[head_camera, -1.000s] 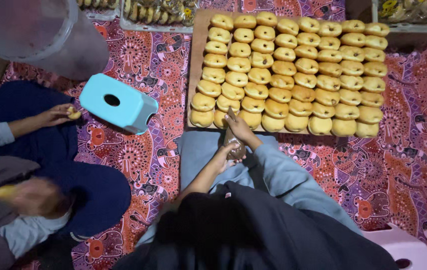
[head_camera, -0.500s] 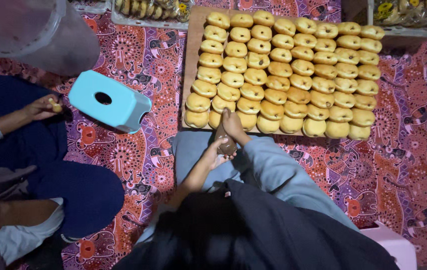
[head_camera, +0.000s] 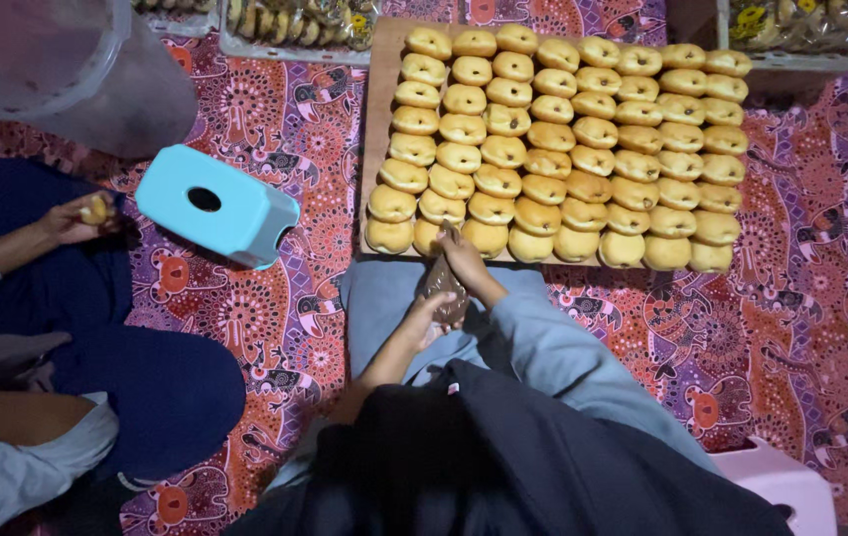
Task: The person sits on the floor and uses a piping bag to fill rows of small round pastries with a brown filling. The person works systematically across the tray, filling each pastry one at a time.
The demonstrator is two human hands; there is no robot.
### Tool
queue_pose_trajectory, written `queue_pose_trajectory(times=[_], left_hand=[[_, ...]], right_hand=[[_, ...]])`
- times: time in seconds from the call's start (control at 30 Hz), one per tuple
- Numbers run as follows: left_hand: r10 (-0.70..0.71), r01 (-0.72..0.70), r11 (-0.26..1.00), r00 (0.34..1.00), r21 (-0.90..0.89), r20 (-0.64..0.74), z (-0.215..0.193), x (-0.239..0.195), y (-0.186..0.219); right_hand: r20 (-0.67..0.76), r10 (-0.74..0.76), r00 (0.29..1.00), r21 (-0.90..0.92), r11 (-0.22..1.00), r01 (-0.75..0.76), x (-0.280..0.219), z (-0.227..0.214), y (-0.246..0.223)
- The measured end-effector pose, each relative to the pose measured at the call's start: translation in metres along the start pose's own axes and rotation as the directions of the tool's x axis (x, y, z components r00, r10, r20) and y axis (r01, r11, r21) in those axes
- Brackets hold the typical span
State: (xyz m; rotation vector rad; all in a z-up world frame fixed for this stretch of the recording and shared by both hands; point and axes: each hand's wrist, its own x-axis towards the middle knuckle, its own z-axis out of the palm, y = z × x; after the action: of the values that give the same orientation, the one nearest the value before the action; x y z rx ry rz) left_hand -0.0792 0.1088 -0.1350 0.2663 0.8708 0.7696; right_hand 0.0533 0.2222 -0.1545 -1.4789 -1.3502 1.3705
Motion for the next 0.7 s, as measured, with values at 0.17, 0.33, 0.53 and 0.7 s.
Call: queue_pose_trajectory(times=[0.17, 0.33, 0.53, 0.7], left_hand=[[0.094, -0.094, 0.995, 0.994, -0.008, -0.062, 0.009, 0.01, -0.017], [0.163, -0.163, 0.987, 0.986, -0.002, -0.032, 0.024, 0.038, -0.017], [0.172, -0.174, 0.962, 0.985, 0.21, 0.027, 0.042, 0.046, 0.005], [0.181, -0.225, 0.954, 0.959, 0.2, 0.217, 0.05, 0.034, 0.012]], right_hand=[[0.079, 0.142, 0.987, -0.134, 0.982, -0.131, -0.023, -0.017, -0.032], [0.055, 0.056, 0.997, 0.093, 0.994, -0.061, -0.007, -0.032, -0.053], [-0.068, 0.013, 0.998, -0.01, 1.0, -0.014, 0.011, -0.047, -0.073], [-0.019, 0.099, 0.995, -0.131, 0.986, -0.1, 0.016, -0.058, -0.074]])
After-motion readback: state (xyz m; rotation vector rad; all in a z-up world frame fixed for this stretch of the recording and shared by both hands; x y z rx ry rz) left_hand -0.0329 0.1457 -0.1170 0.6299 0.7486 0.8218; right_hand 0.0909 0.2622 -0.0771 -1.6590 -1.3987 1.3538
